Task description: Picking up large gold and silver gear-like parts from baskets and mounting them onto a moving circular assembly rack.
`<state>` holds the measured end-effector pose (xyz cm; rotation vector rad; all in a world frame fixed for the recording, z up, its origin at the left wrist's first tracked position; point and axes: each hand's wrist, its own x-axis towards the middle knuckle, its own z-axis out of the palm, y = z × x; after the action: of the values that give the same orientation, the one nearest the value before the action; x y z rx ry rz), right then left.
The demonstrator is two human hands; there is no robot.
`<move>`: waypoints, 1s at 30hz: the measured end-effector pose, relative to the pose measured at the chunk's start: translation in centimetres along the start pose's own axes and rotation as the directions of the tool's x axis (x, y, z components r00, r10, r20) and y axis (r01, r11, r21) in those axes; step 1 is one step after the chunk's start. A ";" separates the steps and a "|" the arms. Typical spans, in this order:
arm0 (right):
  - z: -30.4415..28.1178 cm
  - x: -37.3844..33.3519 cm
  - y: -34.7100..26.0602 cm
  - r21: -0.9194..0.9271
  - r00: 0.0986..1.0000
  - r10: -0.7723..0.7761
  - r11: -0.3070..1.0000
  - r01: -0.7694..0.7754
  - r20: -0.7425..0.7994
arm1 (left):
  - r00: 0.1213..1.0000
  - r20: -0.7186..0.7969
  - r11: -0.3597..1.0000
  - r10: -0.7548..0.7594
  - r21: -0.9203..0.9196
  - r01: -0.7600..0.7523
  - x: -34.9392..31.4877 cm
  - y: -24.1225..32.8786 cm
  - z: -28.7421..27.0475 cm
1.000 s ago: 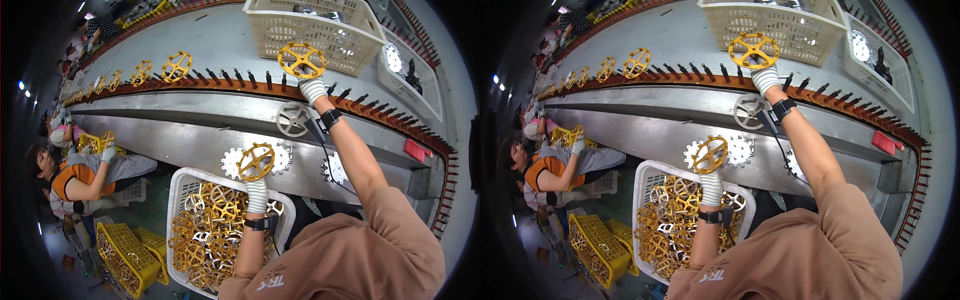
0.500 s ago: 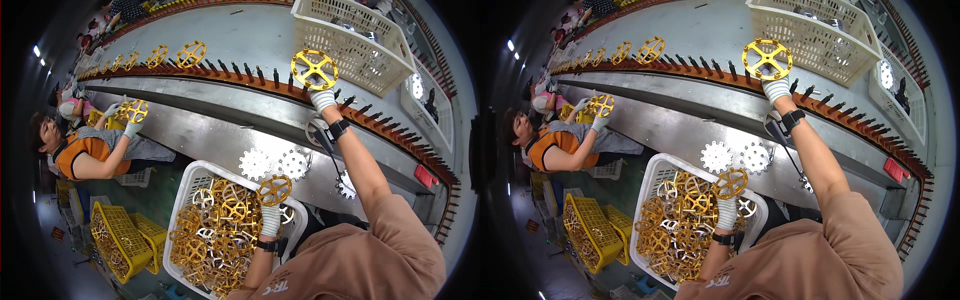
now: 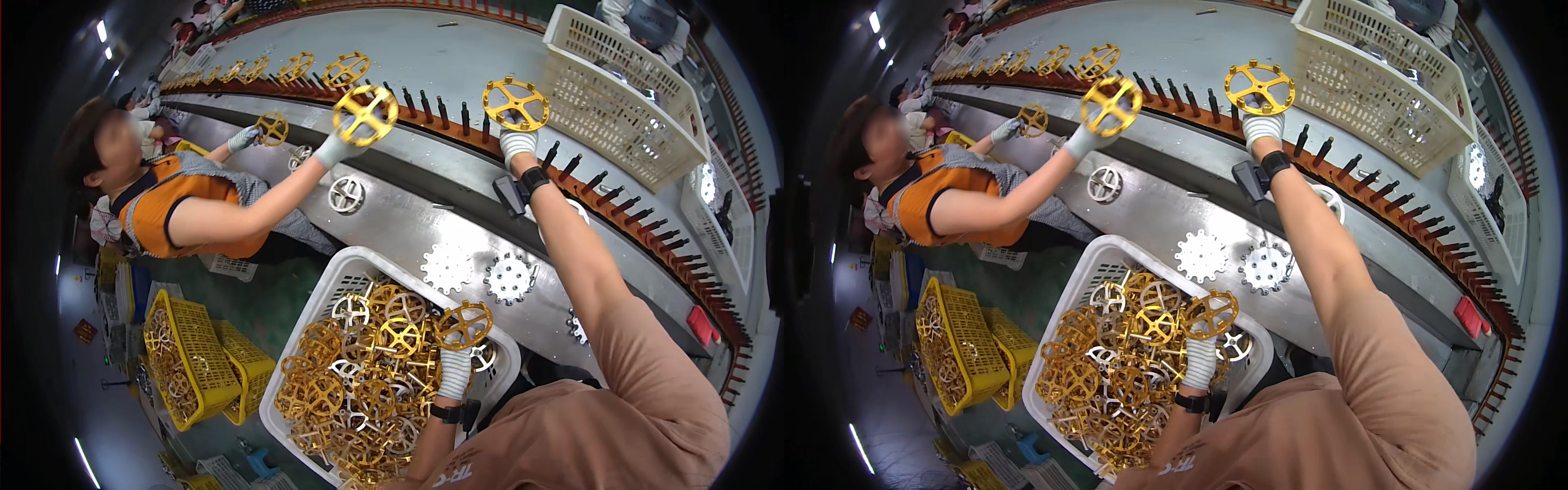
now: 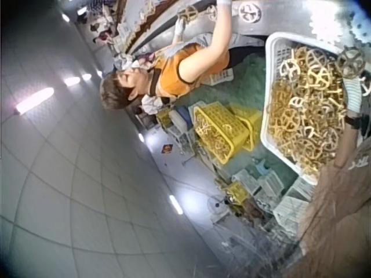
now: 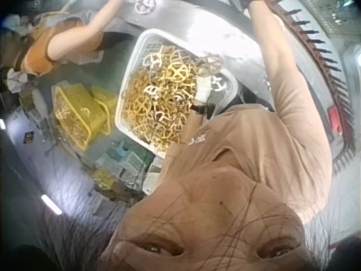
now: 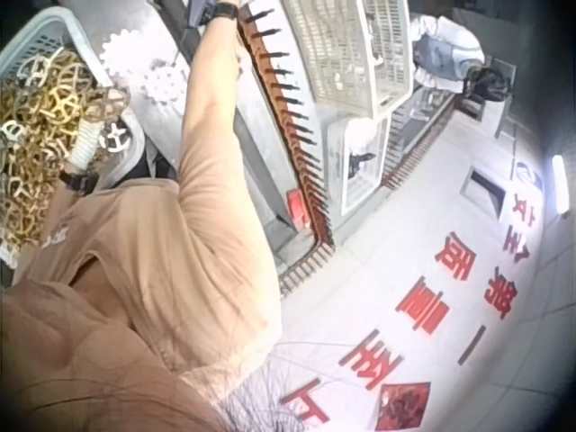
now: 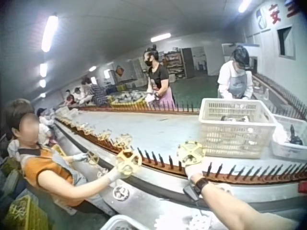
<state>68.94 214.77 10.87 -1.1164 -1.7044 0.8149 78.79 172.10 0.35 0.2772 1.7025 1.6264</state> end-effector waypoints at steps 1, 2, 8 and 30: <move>1.0 0.5 1.7 -0.025 1.000 0.003 1.000 -0.004 -0.011 | 0.998 0.031 0.999 0.047 0.017 -0.048 0.2 0.7 0.5; 1.5 0.2 2.3 -0.051 1.000 0.015 0.999 -0.016 -0.012 | 0.995 0.054 0.996 0.084 0.036 -0.086 0.0 1.1 0.4; -2.0 -7.2 -5.2 -0.404 0.797 0.031 0.874 0.271 0.603 | 0.999 -0.029 0.943 -0.033 -0.333 0.022 -4.5 2.9 -3.3; -21.9 -11.2 6.9 -0.742 0.630 0.397 0.424 0.519 0.667 | 0.947 0.301 0.958 -0.109 -0.224 0.181 2.5 2.6 2.4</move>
<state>93.49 207.89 9.10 -1.4492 -3.2135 0.1632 77.73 175.95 2.06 0.2422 1.2571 1.5846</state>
